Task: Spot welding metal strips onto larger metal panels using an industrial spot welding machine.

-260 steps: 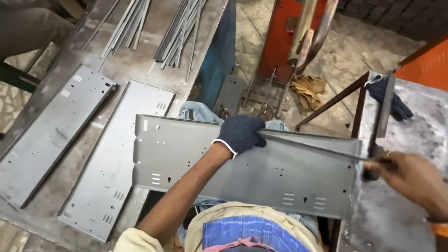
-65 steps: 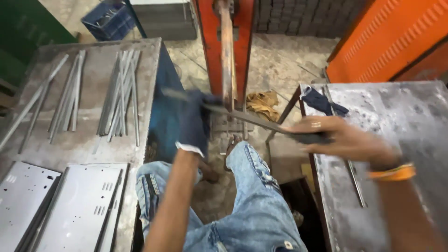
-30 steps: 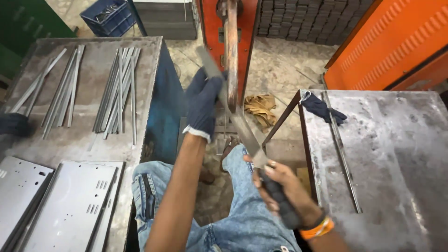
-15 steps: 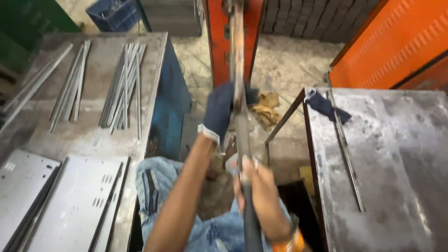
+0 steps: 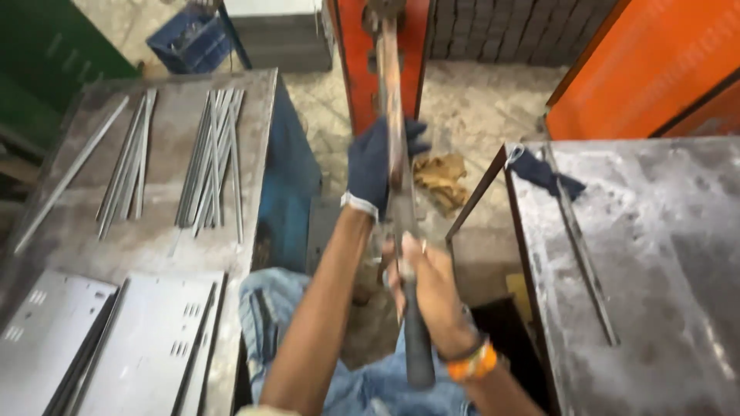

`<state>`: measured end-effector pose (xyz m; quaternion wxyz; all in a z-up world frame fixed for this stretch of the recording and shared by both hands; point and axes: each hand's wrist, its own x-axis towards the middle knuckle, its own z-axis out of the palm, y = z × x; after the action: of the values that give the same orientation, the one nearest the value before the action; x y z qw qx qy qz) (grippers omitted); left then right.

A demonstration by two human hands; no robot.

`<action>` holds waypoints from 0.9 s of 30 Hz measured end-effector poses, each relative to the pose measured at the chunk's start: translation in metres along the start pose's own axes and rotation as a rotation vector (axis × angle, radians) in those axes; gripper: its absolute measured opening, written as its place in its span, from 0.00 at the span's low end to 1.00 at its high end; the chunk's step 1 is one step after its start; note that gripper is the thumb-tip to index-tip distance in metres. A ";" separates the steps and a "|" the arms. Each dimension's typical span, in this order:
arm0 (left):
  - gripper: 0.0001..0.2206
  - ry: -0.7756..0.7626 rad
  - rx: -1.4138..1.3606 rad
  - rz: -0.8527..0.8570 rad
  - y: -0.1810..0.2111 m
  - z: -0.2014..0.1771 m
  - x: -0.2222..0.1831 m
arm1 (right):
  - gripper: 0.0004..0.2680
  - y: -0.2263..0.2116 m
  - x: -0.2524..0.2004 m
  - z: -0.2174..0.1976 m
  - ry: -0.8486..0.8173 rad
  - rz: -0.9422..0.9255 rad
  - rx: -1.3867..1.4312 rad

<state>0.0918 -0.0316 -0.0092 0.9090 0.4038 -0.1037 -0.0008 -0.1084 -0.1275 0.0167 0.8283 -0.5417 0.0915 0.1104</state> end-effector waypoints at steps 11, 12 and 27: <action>0.18 0.119 0.033 -0.025 -0.005 0.002 -0.026 | 0.15 0.013 -0.014 0.000 -0.018 0.032 0.015; 0.18 0.082 0.048 -0.043 0.003 0.010 -0.030 | 0.15 0.012 -0.016 0.001 0.012 0.014 -0.019; 0.19 0.057 0.056 -0.027 -0.019 -0.014 -0.013 | 0.15 0.030 -0.009 -0.012 -0.068 -0.018 0.020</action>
<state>0.0834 -0.0326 -0.0350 0.8998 0.4302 -0.0725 0.0012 -0.1254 -0.1282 -0.0117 0.8373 -0.5300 0.0595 0.1205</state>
